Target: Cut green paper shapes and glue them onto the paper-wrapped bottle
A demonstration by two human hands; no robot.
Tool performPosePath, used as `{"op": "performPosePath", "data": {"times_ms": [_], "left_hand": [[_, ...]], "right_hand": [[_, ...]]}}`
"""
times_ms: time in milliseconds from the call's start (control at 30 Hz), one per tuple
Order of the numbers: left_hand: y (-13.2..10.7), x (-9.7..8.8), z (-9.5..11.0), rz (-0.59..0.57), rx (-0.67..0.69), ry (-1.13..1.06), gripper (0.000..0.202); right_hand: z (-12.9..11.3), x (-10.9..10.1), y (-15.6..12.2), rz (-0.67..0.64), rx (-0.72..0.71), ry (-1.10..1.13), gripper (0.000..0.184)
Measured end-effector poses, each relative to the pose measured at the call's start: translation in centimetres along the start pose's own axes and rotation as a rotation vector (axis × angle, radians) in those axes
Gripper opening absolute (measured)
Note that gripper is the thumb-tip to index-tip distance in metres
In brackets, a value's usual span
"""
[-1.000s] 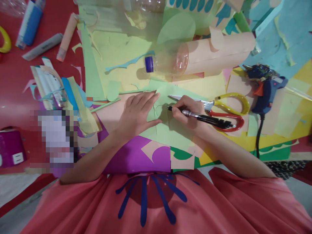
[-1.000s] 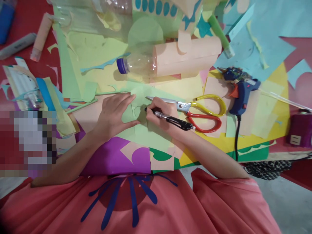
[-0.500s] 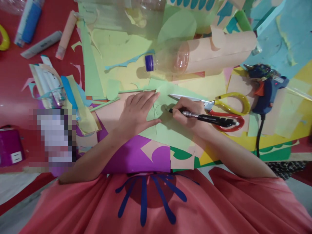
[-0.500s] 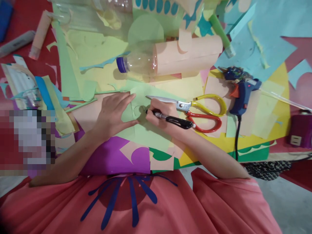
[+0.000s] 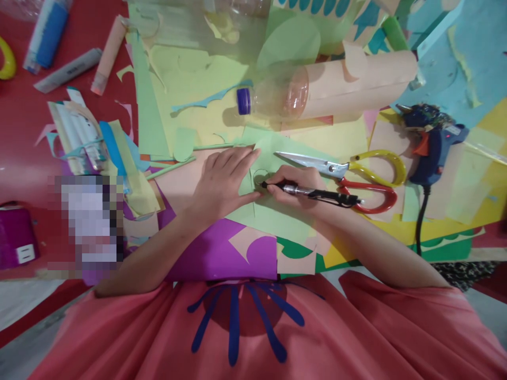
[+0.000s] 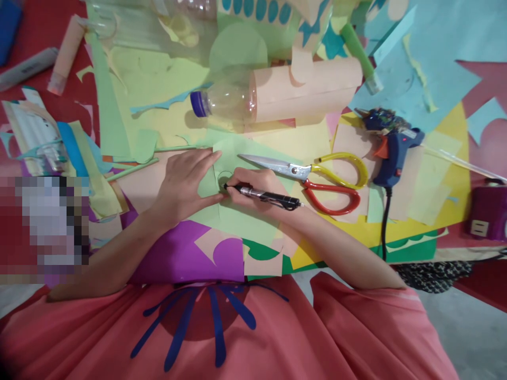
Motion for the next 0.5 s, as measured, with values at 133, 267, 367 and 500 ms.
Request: {"op": "performPosePath", "data": {"times_ms": [133, 267, 367, 500], "left_hand": [[0.1, 0.1, 0.0, 0.004, -0.01, -0.005, 0.072], [0.1, 0.1, 0.0, -0.001, -0.021, -0.009, 0.071], [0.1, 0.1, 0.0, -0.004, -0.032, -0.009, 0.071], [0.1, 0.2, 0.0, -0.006, -0.028, -0.02, 0.072]], "right_hand": [[-0.2, -0.2, -0.1, -0.012, 0.042, 0.006, 0.012], [-0.3, -0.3, -0.2, -0.02, 0.05, -0.005, 0.013], [0.1, -0.3, -0.5, -0.019, 0.065, -0.027, 0.015], [0.7, -0.4, -0.9, 0.02, 0.083, -0.059, 0.018]]}}
Point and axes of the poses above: each hand's wrist, its own y-axis towards the middle knuckle, its own x-axis out of the palm, z = x × y, the point moved 2 cm from there along y, towards the middle knuckle, and after that the axes turned 5 degrees about -z, right-handed, at the moved point
